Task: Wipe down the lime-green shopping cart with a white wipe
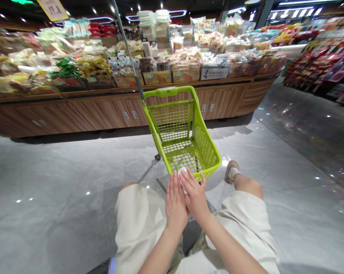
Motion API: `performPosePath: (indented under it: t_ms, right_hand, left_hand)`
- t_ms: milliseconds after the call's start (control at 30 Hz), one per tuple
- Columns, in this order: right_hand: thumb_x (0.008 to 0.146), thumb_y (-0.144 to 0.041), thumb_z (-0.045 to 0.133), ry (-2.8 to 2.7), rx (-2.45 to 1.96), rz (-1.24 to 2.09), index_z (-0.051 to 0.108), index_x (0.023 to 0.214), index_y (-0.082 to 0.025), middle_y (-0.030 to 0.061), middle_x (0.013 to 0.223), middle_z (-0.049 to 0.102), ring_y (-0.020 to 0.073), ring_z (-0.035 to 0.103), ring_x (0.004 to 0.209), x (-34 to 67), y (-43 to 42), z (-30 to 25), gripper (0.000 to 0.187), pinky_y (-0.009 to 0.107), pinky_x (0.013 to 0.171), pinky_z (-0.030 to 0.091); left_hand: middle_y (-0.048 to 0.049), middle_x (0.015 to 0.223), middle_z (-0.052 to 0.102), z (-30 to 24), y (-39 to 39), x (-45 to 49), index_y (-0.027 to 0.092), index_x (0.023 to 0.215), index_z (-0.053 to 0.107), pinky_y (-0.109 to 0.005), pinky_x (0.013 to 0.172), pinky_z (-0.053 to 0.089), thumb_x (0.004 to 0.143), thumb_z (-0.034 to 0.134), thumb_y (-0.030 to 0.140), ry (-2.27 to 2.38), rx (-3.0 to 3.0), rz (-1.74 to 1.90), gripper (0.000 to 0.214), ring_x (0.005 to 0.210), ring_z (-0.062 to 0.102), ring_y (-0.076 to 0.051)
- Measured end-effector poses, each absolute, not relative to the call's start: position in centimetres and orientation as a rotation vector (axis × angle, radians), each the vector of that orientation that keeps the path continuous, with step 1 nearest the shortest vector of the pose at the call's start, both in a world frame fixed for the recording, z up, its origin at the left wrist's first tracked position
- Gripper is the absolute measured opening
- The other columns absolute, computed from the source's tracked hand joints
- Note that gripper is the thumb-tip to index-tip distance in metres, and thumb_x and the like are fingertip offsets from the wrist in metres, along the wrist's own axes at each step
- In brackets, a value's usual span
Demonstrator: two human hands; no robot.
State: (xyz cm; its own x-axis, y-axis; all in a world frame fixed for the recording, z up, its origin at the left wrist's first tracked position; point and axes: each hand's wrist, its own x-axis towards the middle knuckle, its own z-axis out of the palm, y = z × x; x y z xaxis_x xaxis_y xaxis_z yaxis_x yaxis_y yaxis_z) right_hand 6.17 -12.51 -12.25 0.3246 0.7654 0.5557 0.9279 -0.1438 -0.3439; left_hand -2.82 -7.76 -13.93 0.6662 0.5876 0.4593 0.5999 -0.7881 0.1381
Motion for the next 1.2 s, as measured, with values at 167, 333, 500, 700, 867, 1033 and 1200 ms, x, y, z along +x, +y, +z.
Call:
performPosePath:
  t_ms: [167, 333, 500, 700, 867, 1033, 1200]
  right_hand:
    - [0.072, -0.003, 0.039, -1.566, -1.991, -0.379, 0.048, 0.139, -0.031, 0.002, 0.136, 0.06, 0.0238, 0.035, 0.142, 10.5, -14.9, -12.8, 0.074, 0.057, 0.115, 0.005]
    - [0.071, -0.003, 0.039, -1.259, -2.136, -0.548, 0.052, 0.135, -0.034, -0.0008, 0.132, 0.064, 0.0236, 0.036, 0.141, 17.7, -18.1, -13.8, 0.072, 0.057, 0.113, 0.01]
    - [0.07, -0.002, 0.038, -1.189, -2.122, -0.517, 0.051, 0.136, -0.031, 0.001, 0.134, 0.062, 0.0222, 0.038, 0.141, 14.0, -16.1, -13.7, 0.073, 0.057, 0.114, 0.01]
    - [0.071, -0.001, 0.037, -1.483, -1.936, -0.341, 0.051, 0.136, -0.025, 0.0042, 0.138, 0.058, 0.0203, 0.037, 0.141, 6.7, -12.7, -12.7, 0.071, 0.052, 0.116, 0.005]
    - [0.072, -0.002, 0.037, -1.566, -1.953, -0.409, 0.046, 0.14, -0.029, 0.0009, 0.139, 0.058, 0.0221, 0.033, 0.143, 11.3, -15.4, -13.3, 0.075, 0.055, 0.115, 0.004]
    - [0.071, -0.003, 0.038, -1.273, -2.087, -0.568, 0.053, 0.134, -0.032, -0.0007, 0.133, 0.062, 0.0232, 0.038, 0.14, 17.9, -18.6, -14.2, 0.071, 0.055, 0.113, 0.01]
    - [0.07, -0.003, 0.037, -1.124, -2.083, -0.585, 0.052, 0.135, -0.032, 0.0002, 0.134, 0.062, 0.0231, 0.038, 0.141, 16.0, -17.5, -14.3, 0.073, 0.056, 0.113, 0.012]
  left_hand:
    - [-0.0163, 0.159, 0.026, -13.7, -7.2, -3.3, 0.011, 0.154, -0.001, -0.045, 0.116, 0.034, 0.093, 0.04, 0.015, -1.014, -2.839, -0.728, 0.074, 0.147, 0.024, -0.025]
    - [-0.0151, 0.159, 0.025, -13.4, -7.4, -3.1, 0.01, 0.154, 0.001, -0.044, 0.117, 0.032, 0.095, 0.039, 0.018, -1.014, -2.855, -0.716, 0.071, 0.148, 0.021, -0.025]
    - [-0.0163, 0.16, 0.023, -13.5, -7.7, -2.6, 0.01, 0.154, -0.003, -0.045, 0.116, 0.034, 0.094, 0.04, 0.018, -1.03, -2.876, -0.74, 0.074, 0.148, 0.021, -0.026]
    - [-0.0163, 0.159, 0.025, -13.9, -7.6, -2.8, 0.009, 0.154, -0.003, -0.045, 0.117, 0.033, 0.091, 0.043, 0.014, -1.009, -2.859, -0.695, 0.078, 0.148, 0.021, -0.026]
    - [-0.0152, 0.159, 0.024, -13.6, -7.3, -3.3, 0.01, 0.154, -0.001, -0.044, 0.117, 0.033, 0.094, 0.041, 0.017, -1.005, -2.85, -0.671, 0.073, 0.148, 0.022, -0.024]
    - [-0.0145, 0.159, 0.024, -13.5, -7.3, -3.1, 0.01, 0.154, 0.001, -0.044, 0.117, 0.032, 0.094, 0.041, 0.018, -0.983, -2.851, -0.698, 0.073, 0.148, 0.021, -0.025]
    - [-0.0157, 0.159, 0.024, -13.6, -7.8, -2.6, 0.01, 0.154, -0.001, -0.044, 0.117, 0.032, 0.094, 0.041, 0.018, -1.01, -2.851, -0.735, 0.074, 0.148, 0.02, -0.025]
